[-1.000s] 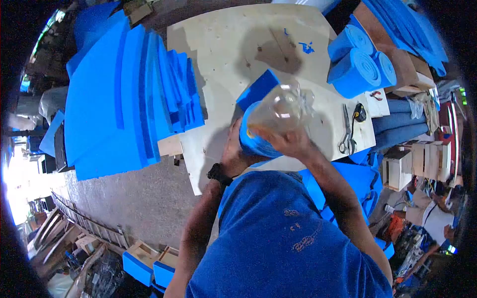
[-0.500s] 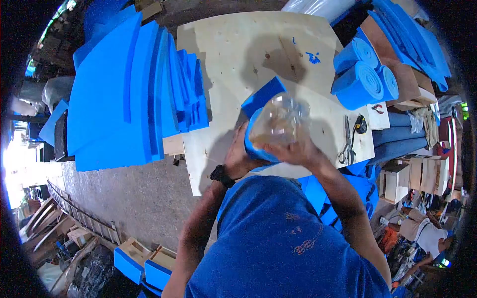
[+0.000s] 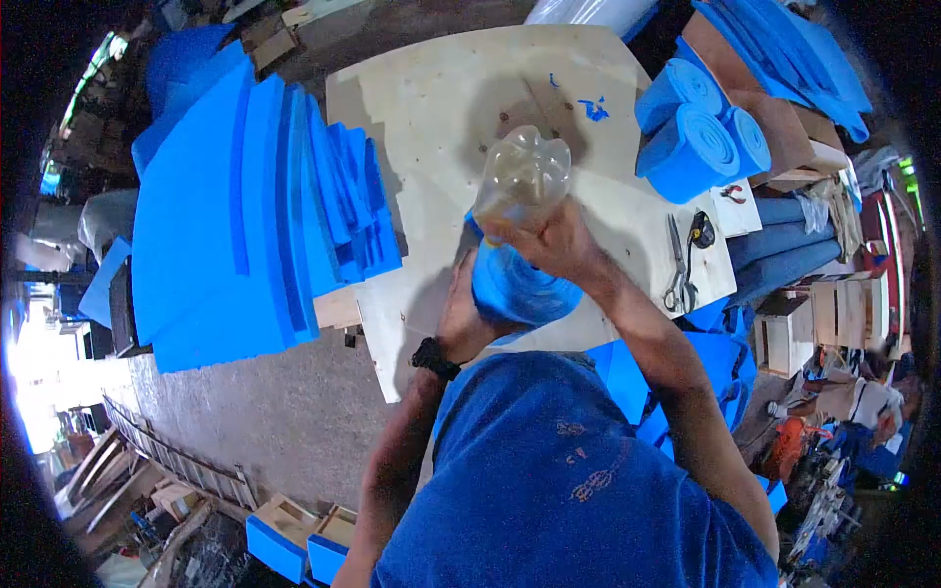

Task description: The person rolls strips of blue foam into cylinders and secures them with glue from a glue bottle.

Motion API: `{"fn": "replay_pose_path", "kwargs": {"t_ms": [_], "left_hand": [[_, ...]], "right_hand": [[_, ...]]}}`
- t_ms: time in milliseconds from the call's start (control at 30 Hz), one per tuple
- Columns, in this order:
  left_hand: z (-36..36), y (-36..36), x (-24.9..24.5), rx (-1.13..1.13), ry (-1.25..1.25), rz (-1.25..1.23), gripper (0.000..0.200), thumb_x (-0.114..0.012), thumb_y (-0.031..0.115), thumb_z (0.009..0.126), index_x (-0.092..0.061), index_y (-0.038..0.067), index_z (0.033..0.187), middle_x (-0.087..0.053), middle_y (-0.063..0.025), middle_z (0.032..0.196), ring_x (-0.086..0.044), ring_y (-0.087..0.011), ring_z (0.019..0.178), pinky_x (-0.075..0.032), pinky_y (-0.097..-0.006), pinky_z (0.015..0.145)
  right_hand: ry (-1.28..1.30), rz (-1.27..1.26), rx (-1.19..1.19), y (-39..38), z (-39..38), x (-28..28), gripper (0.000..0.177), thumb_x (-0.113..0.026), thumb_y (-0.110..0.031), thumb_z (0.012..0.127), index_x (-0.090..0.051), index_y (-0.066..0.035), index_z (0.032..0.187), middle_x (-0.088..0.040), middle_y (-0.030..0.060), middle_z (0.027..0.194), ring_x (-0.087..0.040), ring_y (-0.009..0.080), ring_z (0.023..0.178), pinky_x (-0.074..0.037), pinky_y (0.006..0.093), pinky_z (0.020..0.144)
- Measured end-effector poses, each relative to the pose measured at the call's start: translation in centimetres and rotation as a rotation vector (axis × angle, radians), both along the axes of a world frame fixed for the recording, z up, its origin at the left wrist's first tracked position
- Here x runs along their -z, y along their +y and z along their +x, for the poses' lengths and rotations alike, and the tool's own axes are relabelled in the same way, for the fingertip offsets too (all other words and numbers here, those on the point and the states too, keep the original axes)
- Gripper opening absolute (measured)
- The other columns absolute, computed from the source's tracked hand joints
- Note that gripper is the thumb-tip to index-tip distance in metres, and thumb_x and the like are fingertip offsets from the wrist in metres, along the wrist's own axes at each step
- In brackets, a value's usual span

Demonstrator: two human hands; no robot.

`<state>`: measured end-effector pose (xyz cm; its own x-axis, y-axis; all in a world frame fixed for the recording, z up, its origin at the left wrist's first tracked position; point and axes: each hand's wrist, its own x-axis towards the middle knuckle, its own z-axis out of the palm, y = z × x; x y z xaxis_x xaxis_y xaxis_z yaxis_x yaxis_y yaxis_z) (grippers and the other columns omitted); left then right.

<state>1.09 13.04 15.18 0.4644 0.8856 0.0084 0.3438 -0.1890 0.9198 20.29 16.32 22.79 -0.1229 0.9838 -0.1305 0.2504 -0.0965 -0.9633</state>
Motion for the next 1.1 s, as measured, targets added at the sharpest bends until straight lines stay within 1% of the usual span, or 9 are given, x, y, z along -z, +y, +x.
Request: {"fn": "replay_pose_path", "kwargs": {"t_ms": [167, 267, 367, 500, 533, 667, 800, 933, 1100], "left_hand": [[-0.7, 0.7, 1.5, 0.041, -0.008, -0.092, 0.114, -0.099, 0.027, 0.051, -0.039, 0.008, 0.146, -0.048, -0.0179, 0.141, -0.045, -0.0367, 0.132, -0.035, -0.0471, 0.113], [-0.1, 0.0, -1.4, 0.0, 0.007, -0.036, 0.116, -0.099, 0.025, 0.051, -0.036, 0.008, 0.147, -0.047, -0.0175, 0.142, -0.045, -0.0357, 0.133, -0.036, -0.0463, 0.114], [0.2, 0.8, -1.7, 0.059, 0.055, -0.028, 0.121, -0.099, 0.025, 0.053, -0.029, 0.007, 0.15, -0.043, -0.0169, 0.144, -0.044, -0.0339, 0.134, -0.036, -0.0445, 0.115], [0.3, 0.5, -1.9, 0.04, 0.064, -0.072, 0.117, -0.099, 0.024, 0.053, -0.032, 0.007, 0.148, -0.043, -0.0163, 0.144, -0.045, -0.0329, 0.133, -0.038, -0.0442, 0.113], [0.4, 0.4, -2.1, 0.028, 0.074, -0.092, 0.116, -0.098, 0.023, 0.053, -0.032, 0.007, 0.147, -0.043, -0.0161, 0.144, -0.045, -0.0326, 0.133, -0.038, -0.0441, 0.113], [0.6, 0.4, -1.7, 0.009, 0.06, -0.111, 0.11, -0.097, 0.021, 0.053, -0.036, 0.006, 0.144, -0.045, -0.0157, 0.144, -0.048, -0.031, 0.13, -0.039, -0.043, 0.112], [1.0, 1.0, -3.5, 0.042, 0.005, -0.111, 0.101, -0.097, 0.022, 0.053, -0.045, 0.005, 0.138, -0.057, -0.0142, 0.133, -0.057, -0.0286, 0.121, -0.043, -0.0411, 0.109], [1.1, 1.2, -3.9, 0.071, -0.067, -0.155, 0.094, -0.096, 0.024, 0.054, -0.05, 0.003, 0.133, -0.064, -0.0128, 0.124, -0.062, -0.027, 0.115, -0.046, -0.0402, 0.105], [1.0, 0.6, -2.1, 0.024, 0.103, -0.016, 0.097, -0.096, 0.025, 0.055, -0.048, 0.003, 0.136, -0.062, -0.0135, 0.129, -0.06, -0.0263, 0.119, -0.045, -0.0402, 0.106]], "right_hand": [[-0.273, 0.805, -0.141, -2.9, -0.4, 0.5, 0.031, -0.076, -0.02, 0.089, -0.066, -0.005, 0.114, -0.071, 0.01, 0.111, -0.067, 0.0203, 0.101, -0.054, 0.0371, 0.087], [-0.003, 0.246, -0.07, -1.5, 2.8, 2.7, 0.031, -0.08, -0.018, 0.086, -0.065, -0.004, 0.11, -0.071, 0.0069, 0.102, -0.068, 0.0166, 0.091, -0.056, 0.0347, 0.077], [0.253, 0.314, 0.071, -2.1, 1.2, 1.4, 0.028, -0.078, -0.015, 0.087, -0.065, -0.004, 0.109, -0.071, 0.0065, 0.096, -0.067, 0.015, 0.086, -0.056, 0.0332, 0.072], [0.048, 0.218, -0.059, -4.1, 1.6, 0.5, 0.027, -0.077, -0.022, 0.088, -0.068, -0.004, 0.105, -0.072, 0.0068, 0.088, -0.067, 0.019, 0.079, -0.054, 0.0322, 0.073], [0.002, 0.408, 0.003, -3.8, 2.4, 1.6, 0.027, -0.076, -0.024, 0.089, -0.068, -0.003, 0.103, -0.071, 0.0054, 0.087, -0.066, 0.0167, 0.076, -0.054, 0.0326, 0.07], [0.015, 0.133, 0.01, -3.4, 5.4, 2.4, 0.029, -0.075, -0.017, 0.091, -0.063, -0.001, 0.112, -0.071, 0.0077, 0.1, -0.067, 0.0144, 0.091, -0.055, 0.0318, 0.079], [0.184, 0.332, 0.088, -4.2, 1.9, 1.7, 0.032, -0.076, -0.018, 0.09, -0.063, 0.0, 0.113, -0.07, 0.0089, 0.1, -0.066, 0.0136, 0.095, -0.055, 0.0324, 0.08], [-0.104, 0.361, 0.115, -4.3, 3.8, 2.2, 0.024, -0.073, -0.018, 0.092, -0.067, 0.0, 0.107, -0.073, 0.0075, 0.09, -0.067, 0.0129, 0.083, -0.056, 0.033, 0.073], [0.124, 0.276, 0.157, -3.5, 4.0, 3.1, 0.026, -0.076, -0.021, 0.09, -0.068, -0.001, 0.105, -0.072, 0.0074, 0.088, -0.067, 0.0139, 0.08, -0.056, 0.0333, 0.069]]}}
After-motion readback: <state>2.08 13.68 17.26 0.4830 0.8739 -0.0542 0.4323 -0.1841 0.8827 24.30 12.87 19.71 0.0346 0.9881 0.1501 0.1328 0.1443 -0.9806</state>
